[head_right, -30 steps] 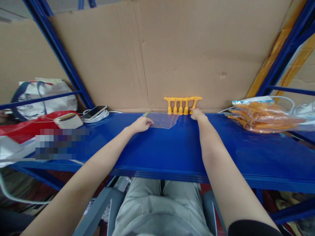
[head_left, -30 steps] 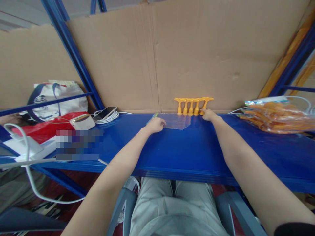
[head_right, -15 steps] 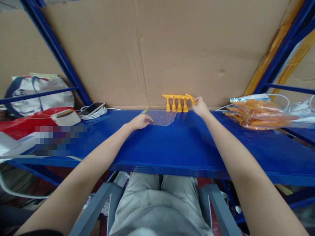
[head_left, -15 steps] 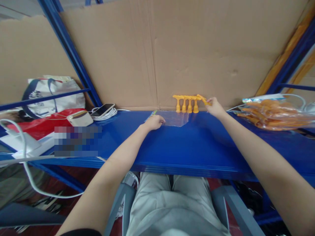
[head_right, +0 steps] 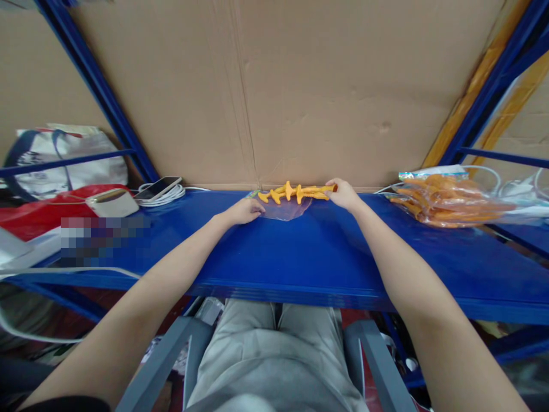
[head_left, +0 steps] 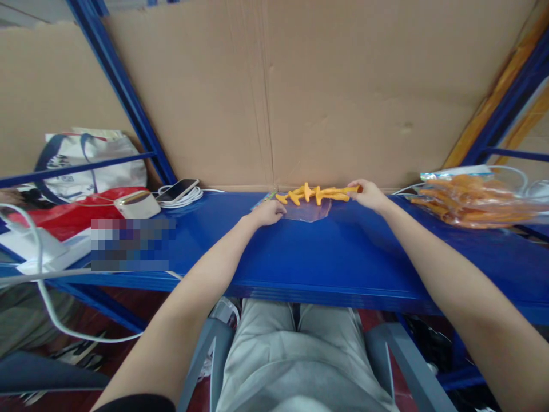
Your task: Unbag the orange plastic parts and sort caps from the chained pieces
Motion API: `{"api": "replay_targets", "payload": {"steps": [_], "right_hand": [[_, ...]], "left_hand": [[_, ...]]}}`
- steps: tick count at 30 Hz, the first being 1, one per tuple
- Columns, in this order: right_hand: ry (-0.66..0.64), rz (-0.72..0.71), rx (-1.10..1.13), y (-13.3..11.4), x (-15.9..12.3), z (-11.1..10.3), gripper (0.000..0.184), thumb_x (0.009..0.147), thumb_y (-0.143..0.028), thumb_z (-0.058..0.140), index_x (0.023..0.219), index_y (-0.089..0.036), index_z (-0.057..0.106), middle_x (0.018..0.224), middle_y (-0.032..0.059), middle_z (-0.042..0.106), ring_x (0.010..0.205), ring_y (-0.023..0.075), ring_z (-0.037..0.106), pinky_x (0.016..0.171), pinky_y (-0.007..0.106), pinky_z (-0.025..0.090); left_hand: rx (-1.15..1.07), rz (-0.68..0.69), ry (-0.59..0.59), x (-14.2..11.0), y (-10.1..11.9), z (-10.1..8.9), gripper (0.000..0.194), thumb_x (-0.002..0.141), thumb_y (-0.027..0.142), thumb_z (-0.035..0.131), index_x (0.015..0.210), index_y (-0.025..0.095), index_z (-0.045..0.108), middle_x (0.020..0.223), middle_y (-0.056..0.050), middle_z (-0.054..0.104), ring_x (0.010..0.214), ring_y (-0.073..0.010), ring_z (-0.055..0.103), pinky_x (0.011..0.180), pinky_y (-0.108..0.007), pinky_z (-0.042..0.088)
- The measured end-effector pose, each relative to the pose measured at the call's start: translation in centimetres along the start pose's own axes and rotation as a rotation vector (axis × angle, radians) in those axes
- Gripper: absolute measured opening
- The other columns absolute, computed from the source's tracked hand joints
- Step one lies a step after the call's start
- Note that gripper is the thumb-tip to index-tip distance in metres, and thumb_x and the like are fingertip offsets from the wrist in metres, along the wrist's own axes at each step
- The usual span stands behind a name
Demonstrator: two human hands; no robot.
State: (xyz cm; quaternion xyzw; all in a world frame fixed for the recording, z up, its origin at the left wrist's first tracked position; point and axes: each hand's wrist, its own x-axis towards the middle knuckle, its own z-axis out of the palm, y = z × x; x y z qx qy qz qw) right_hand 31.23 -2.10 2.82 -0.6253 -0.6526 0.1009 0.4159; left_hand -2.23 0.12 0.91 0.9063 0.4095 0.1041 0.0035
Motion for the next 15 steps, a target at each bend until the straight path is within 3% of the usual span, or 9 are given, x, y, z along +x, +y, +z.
{"api": "replay_targets", "payload": {"steps": [5,10,15], "right_hand": [[-0.051,-0.003,0.143,-1.3,-0.7,-0.4,0.031,0.080,-0.022,0.072,0.110,-0.013,0.068,0.083,0.0066,0.069,0.068,0.0150,0.061,0.067,0.029,0.053],[-0.241,-0.006,0.211,-2.5,-1.5,-0.8,0.027,0.080,-0.025,0.075,0.105,-0.015,0.069,0.079,0.0058,0.069,0.062,0.0112,0.058,0.052,0.020,0.046],[-0.433,0.013,0.234,-2.2,-1.8,-1.4,0.028,0.077,-0.031,0.077,0.101,-0.017,0.070,0.085,0.0059,0.071,0.065,0.0110,0.059,0.053,0.020,0.045]], "left_hand": [[-0.006,-0.027,0.011,0.0,0.1,0.1,0.031,0.082,0.009,0.053,0.098,0.019,0.078,0.105,-0.004,0.078,0.101,-0.0195,0.071,0.094,-0.030,0.052],[-0.005,-0.008,0.027,0.0,0.2,0.3,0.023,0.085,0.014,0.055,0.090,0.020,0.077,0.100,-0.004,0.077,0.100,-0.0195,0.069,0.097,-0.031,0.050],[0.020,-0.088,-0.019,-0.1,0.5,0.3,0.025,0.090,0.024,0.052,0.103,0.021,0.073,0.117,-0.003,0.074,0.113,-0.0197,0.065,0.103,-0.031,0.048]]}}
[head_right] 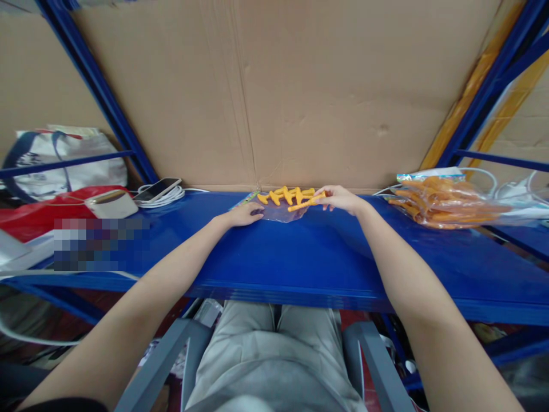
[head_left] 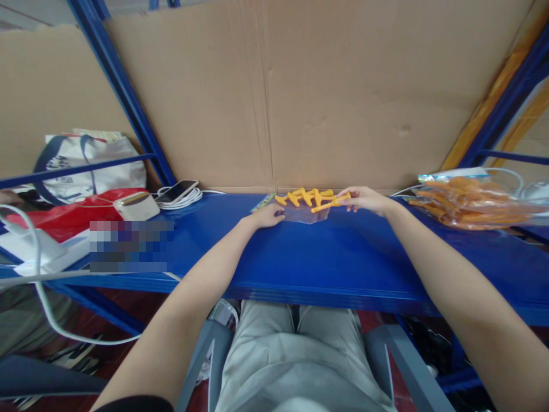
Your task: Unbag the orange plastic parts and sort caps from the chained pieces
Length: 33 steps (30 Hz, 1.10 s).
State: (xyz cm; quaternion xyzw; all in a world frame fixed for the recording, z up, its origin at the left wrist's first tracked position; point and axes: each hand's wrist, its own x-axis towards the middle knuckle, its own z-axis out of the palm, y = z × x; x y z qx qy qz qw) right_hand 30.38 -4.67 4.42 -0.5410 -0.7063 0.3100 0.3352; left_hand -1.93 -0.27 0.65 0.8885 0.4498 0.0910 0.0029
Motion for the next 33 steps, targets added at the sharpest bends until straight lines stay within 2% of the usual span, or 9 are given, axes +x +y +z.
{"api": "replay_targets", "payload": {"steps": [4,7,10,13,17,22,25,28,33], "right_hand": [[-0.071,0.050,-0.057,0.5,-0.1,-1.1,0.033,0.073,-0.030,0.078,0.104,-0.019,0.072,0.093,0.0067,0.074,0.071,0.0136,0.064,0.059,0.023,0.050],[-0.097,0.086,-0.115,0.8,-0.2,-2.1,0.034,0.071,-0.027,0.078,0.104,-0.021,0.074,0.097,0.0067,0.075,0.080,0.0167,0.067,0.066,0.026,0.054],[-0.105,0.108,-0.144,1.2,-0.3,-2.7,0.034,0.070,-0.025,0.078,0.104,-0.023,0.074,0.101,0.0061,0.075,0.086,0.0181,0.068,0.071,0.028,0.056],[-0.116,0.139,-0.127,1.6,-0.3,-2.8,0.034,0.070,-0.025,0.078,0.104,-0.023,0.074,0.100,0.0062,0.075,0.087,0.0179,0.068,0.074,0.029,0.057],[-0.157,0.195,-0.067,2.1,-0.3,-2.7,0.037,0.067,-0.026,0.082,0.102,-0.019,0.073,0.095,0.0085,0.075,0.087,0.0186,0.070,0.081,0.031,0.059],[-0.166,0.238,-0.122,1.7,-0.6,-2.8,0.046,0.067,-0.043,0.086,0.103,-0.018,0.073,0.090,0.0096,0.075,0.085,0.0216,0.072,0.081,0.034,0.060],[-0.157,0.265,-0.164,1.1,-0.9,-2.7,0.049,0.066,-0.044,0.086,0.105,-0.018,0.073,0.087,0.0084,0.074,0.079,0.0207,0.072,0.072,0.031,0.060],[-0.152,0.293,-0.186,0.9,-1.0,-2.5,0.049,0.066,-0.043,0.086,0.105,-0.018,0.073,0.083,0.0076,0.074,0.069,0.0189,0.071,0.062,0.028,0.057],[-0.157,0.257,-0.207,1.1,-0.8,-2.3,0.046,0.065,-0.045,0.086,0.100,-0.018,0.074,0.081,0.0074,0.073,0.063,0.0175,0.069,0.054,0.026,0.053]], "left_hand": [[-0.015,-0.041,-0.042,-0.2,0.0,-0.2,0.031,0.092,0.029,0.052,0.115,0.021,0.070,0.130,-0.004,0.070,0.122,-0.0210,0.062,0.107,-0.031,0.045],[-0.009,-0.030,-0.037,-0.1,-0.1,-0.2,0.029,0.092,0.029,0.052,0.111,0.020,0.071,0.126,-0.005,0.071,0.120,-0.0218,0.063,0.107,-0.032,0.046],[0.006,0.032,-0.024,0.0,-0.3,0.0,0.026,0.092,0.027,0.050,0.105,0.019,0.072,0.117,-0.005,0.074,0.113,-0.0207,0.067,0.103,-0.032,0.049],[-0.003,0.118,0.046,0.1,-0.1,0.2,0.029,0.092,0.023,0.050,0.112,0.017,0.071,0.122,-0.008,0.073,0.117,-0.0221,0.065,0.107,-0.037,0.048],[-0.049,0.241,0.159,0.0,1.7,0.2,0.037,0.095,0.022,0.049,0.128,0.016,0.064,0.137,-0.010,0.065,0.131,-0.0220,0.057,0.115,-0.040,0.041],[-0.060,0.367,0.151,0.0,5.6,-0.2,0.033,0.099,0.024,0.044,0.122,0.015,0.067,0.131,-0.011,0.068,0.125,-0.0209,0.061,0.110,-0.037,0.045],[-0.005,0.312,0.101,0.7,7.6,-0.8,0.030,0.098,0.022,0.045,0.109,0.014,0.072,0.119,-0.012,0.073,0.114,-0.0232,0.066,0.101,-0.037,0.051],[0.058,0.146,-0.004,1.6,9.1,-1.2,0.033,0.096,0.029,0.048,0.099,0.009,0.074,0.105,-0.016,0.075,0.096,-0.0265,0.072,0.086,-0.037,0.055],[0.094,0.002,-0.066,2.6,11.2,-1.5,0.041,0.097,0.041,0.049,0.112,0.010,0.073,0.113,-0.017,0.074,0.105,-0.0294,0.071,0.088,-0.035,0.055]]}}
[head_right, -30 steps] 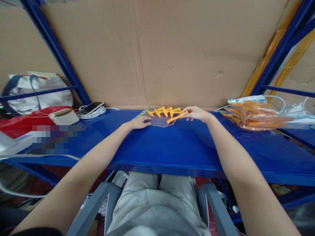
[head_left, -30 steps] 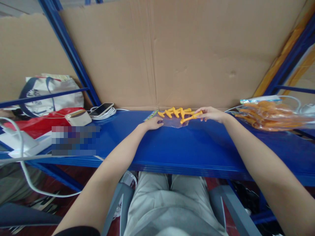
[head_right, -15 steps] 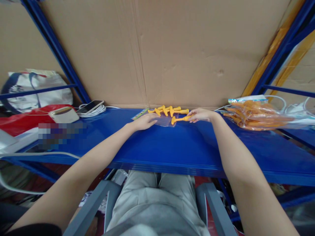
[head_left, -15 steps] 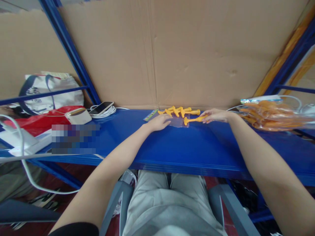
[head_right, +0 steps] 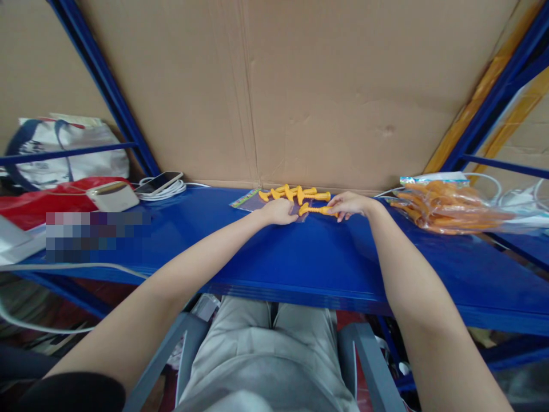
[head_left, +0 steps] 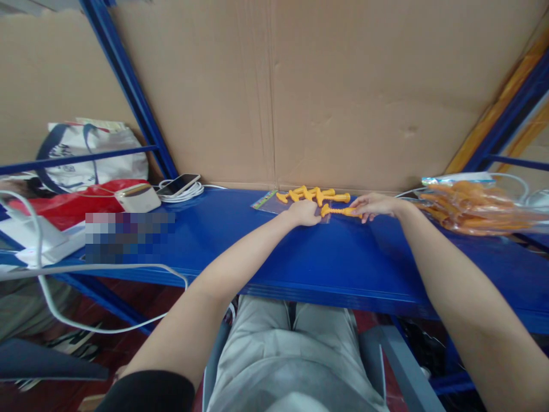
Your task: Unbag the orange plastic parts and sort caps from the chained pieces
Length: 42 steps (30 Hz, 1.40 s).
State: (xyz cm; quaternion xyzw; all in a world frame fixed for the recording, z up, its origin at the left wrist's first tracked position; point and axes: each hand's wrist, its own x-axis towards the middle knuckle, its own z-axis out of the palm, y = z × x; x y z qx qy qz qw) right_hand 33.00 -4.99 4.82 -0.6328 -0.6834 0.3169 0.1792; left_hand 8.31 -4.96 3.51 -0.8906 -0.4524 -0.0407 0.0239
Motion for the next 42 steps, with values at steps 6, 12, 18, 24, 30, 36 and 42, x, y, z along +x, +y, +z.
{"api": "replay_targets", "payload": {"steps": [6,12,18,24,30,36,42], "right_hand": [[-0.011,-0.005,0.027,0.2,0.0,-0.1,0.039,0.065,-0.039,0.086,0.095,-0.018,0.073,0.078,0.0062,0.071,0.064,0.0160,0.066,0.054,0.025,0.052],[-0.027,-0.025,0.068,0.4,0.1,-0.2,0.040,0.062,-0.040,0.087,0.092,-0.017,0.072,0.080,0.0069,0.071,0.067,0.0159,0.065,0.055,0.025,0.052],[0.013,-0.080,0.027,-0.7,0.4,0.9,0.028,0.065,-0.036,0.084,0.083,-0.018,0.073,0.072,0.0045,0.069,0.063,0.0139,0.062,0.053,0.024,0.049],[-0.025,-0.137,0.036,-1.6,0.2,1.0,0.022,0.066,-0.035,0.082,0.080,-0.019,0.076,0.069,0.0033,0.069,0.060,0.0131,0.059,0.053,0.024,0.049],[-0.027,-0.132,0.068,-1.7,-0.2,0.7,0.023,0.066,-0.034,0.082,0.082,-0.018,0.077,0.070,0.0034,0.069,0.061,0.0130,0.059,0.058,0.025,0.052],[0.011,-0.188,0.136,-3.0,0.4,3.3,0.016,0.071,-0.024,0.073,0.085,-0.016,0.077,0.063,0.0008,0.065,0.059,0.0111,0.057,0.058,0.023,0.050],[-0.008,-0.220,0.202,-3.7,0.8,5.5,0.021,0.071,-0.013,0.067,0.089,-0.014,0.077,0.064,0.0004,0.065,0.057,0.0095,0.055,0.061,0.022,0.051]], "left_hand": [[-0.014,-0.134,-0.052,1.0,1.7,-0.2,0.052,0.095,0.049,0.050,0.126,0.011,0.068,0.129,-0.019,0.068,0.120,-0.0334,0.064,0.099,-0.039,0.052],[0.049,-0.106,0.023,1.3,1.9,-0.3,0.042,0.098,0.034,0.047,0.122,0.008,0.069,0.124,-0.021,0.070,0.117,-0.0343,0.066,0.098,-0.044,0.052],[0.075,-0.096,0.083,0.8,1.9,-0.5,0.035,0.095,0.023,0.048,0.118,0.011,0.071,0.124,-0.018,0.071,0.117,-0.0325,0.066,0.099,-0.045,0.052],[0.058,-0.120,0.116,0.7,1.8,-0.6,0.034,0.092,0.022,0.050,0.116,0.012,0.073,0.120,-0.017,0.072,0.115,-0.0312,0.066,0.097,-0.044,0.053],[0.061,-0.101,0.133,0.5,2.0,-0.6,0.037,0.094,0.022,0.048,0.119,0.008,0.071,0.120,-0.018,0.071,0.117,-0.0305,0.066,0.099,-0.040,0.052],[0.034,-0.072,0.150,0.3,2.9,-0.7,0.037,0.095,0.023,0.046,0.117,0.009,0.072,0.119,-0.019,0.071,0.115,-0.0315,0.066,0.097,-0.040,0.052],[-0.006,-0.058,0.159,0.3,2.8,-0.3,0.035,0.093,0.023,0.048,0.114,0.012,0.074,0.116,-0.017,0.072,0.112,-0.0315,0.067,0.095,-0.041,0.053]]}}
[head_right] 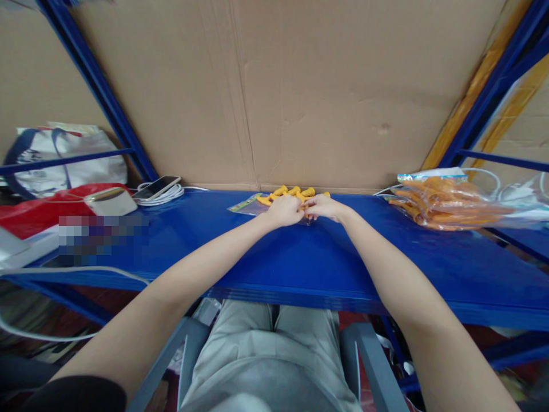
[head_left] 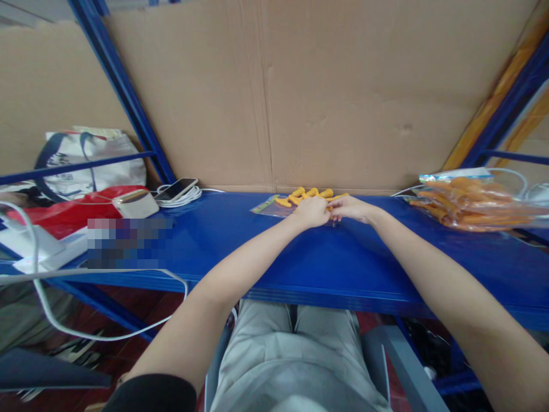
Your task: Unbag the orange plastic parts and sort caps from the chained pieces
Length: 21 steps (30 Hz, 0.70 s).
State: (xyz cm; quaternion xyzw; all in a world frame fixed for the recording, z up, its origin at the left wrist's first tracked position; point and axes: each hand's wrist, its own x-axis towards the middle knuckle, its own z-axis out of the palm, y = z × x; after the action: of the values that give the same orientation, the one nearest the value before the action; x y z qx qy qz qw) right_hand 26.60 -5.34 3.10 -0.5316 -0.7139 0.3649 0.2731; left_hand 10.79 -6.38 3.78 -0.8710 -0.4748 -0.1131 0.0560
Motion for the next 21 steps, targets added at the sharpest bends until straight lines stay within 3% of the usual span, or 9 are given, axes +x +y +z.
{"api": "replay_targets", "payload": {"steps": [4,8,12,15,18,21], "right_hand": [[0.024,0.006,-0.009,0.2,0.2,0.3,0.024,0.070,-0.017,0.071,0.093,-0.015,0.077,0.066,0.0002,0.066,0.059,0.0094,0.056,0.059,0.021,0.051],[0.093,0.039,-0.042,0.3,0.6,0.2,0.017,0.067,-0.028,0.080,0.074,-0.015,0.073,0.064,0.0014,0.064,0.060,0.0104,0.056,0.056,0.022,0.049],[0.073,0.102,-0.108,0.3,0.7,0.1,0.030,0.066,-0.043,0.083,0.066,-0.016,0.070,0.057,0.0012,0.060,0.056,0.0110,0.053,0.051,0.023,0.046],[0.048,0.093,-0.146,0.2,0.7,0.4,0.035,0.070,-0.051,0.080,0.068,-0.017,0.071,0.056,-0.0003,0.058,0.054,0.0103,0.051,0.049,0.022,0.043],[0.062,0.088,-0.166,0.1,0.7,0.9,0.044,0.079,-0.058,0.073,0.064,-0.016,0.067,0.054,0.0006,0.057,0.052,0.0105,0.050,0.051,0.023,0.043],[0.073,0.112,-0.147,0.0,0.8,1.2,0.052,0.089,-0.059,0.063,0.061,-0.016,0.063,0.054,0.0040,0.058,0.053,0.0114,0.052,0.053,0.024,0.045]], "left_hand": [[-0.048,0.031,-0.002,0.0,-0.7,0.0,0.033,0.091,0.025,0.048,0.101,0.012,0.077,0.105,-0.015,0.074,0.103,-0.0289,0.069,0.091,-0.038,0.053],[-0.147,0.010,0.015,0.7,-2.7,-0.8,0.035,0.092,0.031,0.047,0.085,0.013,0.076,0.088,-0.012,0.075,0.085,-0.0240,0.070,0.078,-0.033,0.053],[-0.109,-0.244,0.073,1.3,-6.8,-1.3,0.031,0.090,0.031,0.052,0.095,0.012,0.076,0.097,-0.015,0.076,0.096,-0.0263,0.071,0.077,-0.030,0.053],[-0.072,-0.402,0.003,0.9,-10.1,-0.9,0.034,0.089,0.035,0.057,0.098,0.008,0.076,0.099,-0.019,0.076,0.099,-0.0293,0.071,0.079,-0.030,0.054],[-0.029,-0.395,-0.060,0.3,-12.6,0.1,0.033,0.089,0.032,0.059,0.098,0.005,0.075,0.098,-0.022,0.075,0.102,-0.0288,0.070,0.084,-0.028,0.053],[-0.025,-0.261,-0.118,0.1,-14.0,1.0,0.029,0.090,0.031,0.057,0.087,0.010,0.077,0.089,-0.014,0.076,0.096,-0.0259,0.071,0.084,-0.027,0.053]]}}
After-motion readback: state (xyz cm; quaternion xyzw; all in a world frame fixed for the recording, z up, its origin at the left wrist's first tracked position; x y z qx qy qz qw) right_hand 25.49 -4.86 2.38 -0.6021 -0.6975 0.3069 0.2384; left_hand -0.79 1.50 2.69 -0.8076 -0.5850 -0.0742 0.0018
